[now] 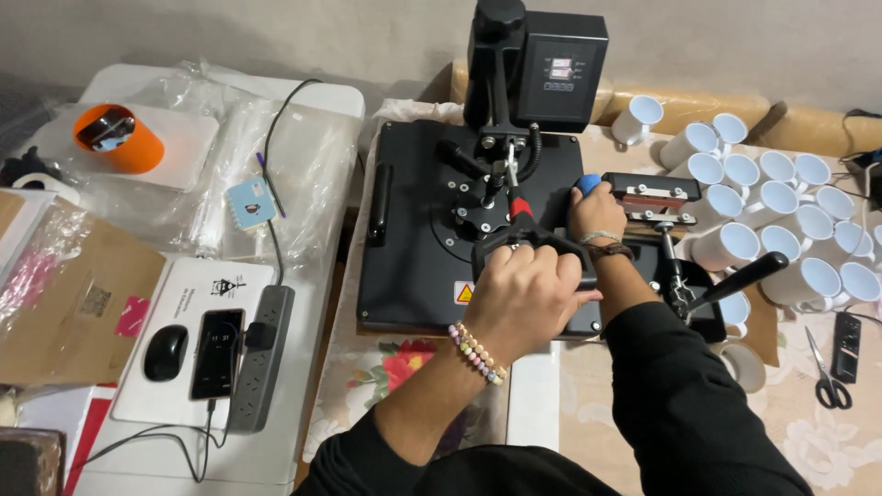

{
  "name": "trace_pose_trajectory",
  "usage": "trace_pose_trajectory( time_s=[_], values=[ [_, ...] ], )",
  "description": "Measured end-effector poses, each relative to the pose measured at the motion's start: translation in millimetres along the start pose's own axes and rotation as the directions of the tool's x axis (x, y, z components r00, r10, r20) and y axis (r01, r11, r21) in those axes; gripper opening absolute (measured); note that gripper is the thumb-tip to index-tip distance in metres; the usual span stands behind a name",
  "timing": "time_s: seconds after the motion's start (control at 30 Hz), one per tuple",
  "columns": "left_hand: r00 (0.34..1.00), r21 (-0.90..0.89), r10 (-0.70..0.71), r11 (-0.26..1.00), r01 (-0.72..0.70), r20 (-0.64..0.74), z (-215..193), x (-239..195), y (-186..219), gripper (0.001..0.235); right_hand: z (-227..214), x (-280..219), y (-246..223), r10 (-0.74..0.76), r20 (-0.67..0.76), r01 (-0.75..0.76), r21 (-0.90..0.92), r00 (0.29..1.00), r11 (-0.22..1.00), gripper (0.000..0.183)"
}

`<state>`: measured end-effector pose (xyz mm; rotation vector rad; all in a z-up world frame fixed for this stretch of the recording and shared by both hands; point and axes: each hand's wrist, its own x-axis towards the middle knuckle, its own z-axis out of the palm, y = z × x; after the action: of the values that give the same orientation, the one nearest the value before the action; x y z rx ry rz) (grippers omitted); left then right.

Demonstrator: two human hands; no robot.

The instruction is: The person is organizing white mugs on a table, cleaning the heat press surface with a blue cloth, and preparing the machine for use.

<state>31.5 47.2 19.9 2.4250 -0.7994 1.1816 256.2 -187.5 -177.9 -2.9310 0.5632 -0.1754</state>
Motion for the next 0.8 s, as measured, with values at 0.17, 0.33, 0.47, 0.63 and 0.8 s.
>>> trace_pose_trajectory(
  time_s=[0.17,0.33,0.47,0.63,0.8],
  values=[
    [0.998,-0.030,-0.001,1.000,0.003,0.060,2.3,-2.1,-1.2,0.041,-16.5,-32.1,-11.0,-0.539,-0.313,0.446,-0.324,0.782,0.834,0.049],
    [0.996,-0.020,-0.009,1.000,0.011,0.088,1.3,-1.3,-1.4,0.039,-5.0,-81.9,-11.1,-0.699,-0.069,0.634,-0.363,0.712,0.682,0.043],
    [0.996,-0.006,0.070,0.998,-0.070,0.050,-4.9,-3.4,-4.2,0.050,0.2,-143.6,-37.4,-0.775,0.010,0.775,-0.021,0.632,0.632,0.042],
    [0.953,-0.051,0.222,0.970,-0.237,-0.204,-24.4,-45.6,6.9,0.028,-36.7,-234.3,-47.7,-0.855,0.054,0.771,0.407,0.515,0.490,0.041],
    [0.939,-0.138,0.288,0.939,-0.315,-0.186,-64.0,-98.9,0.1,0.031,-47.0,-269.8,-86.7,-0.917,0.037,0.643,0.702,0.397,0.307,0.041]
  ],
)
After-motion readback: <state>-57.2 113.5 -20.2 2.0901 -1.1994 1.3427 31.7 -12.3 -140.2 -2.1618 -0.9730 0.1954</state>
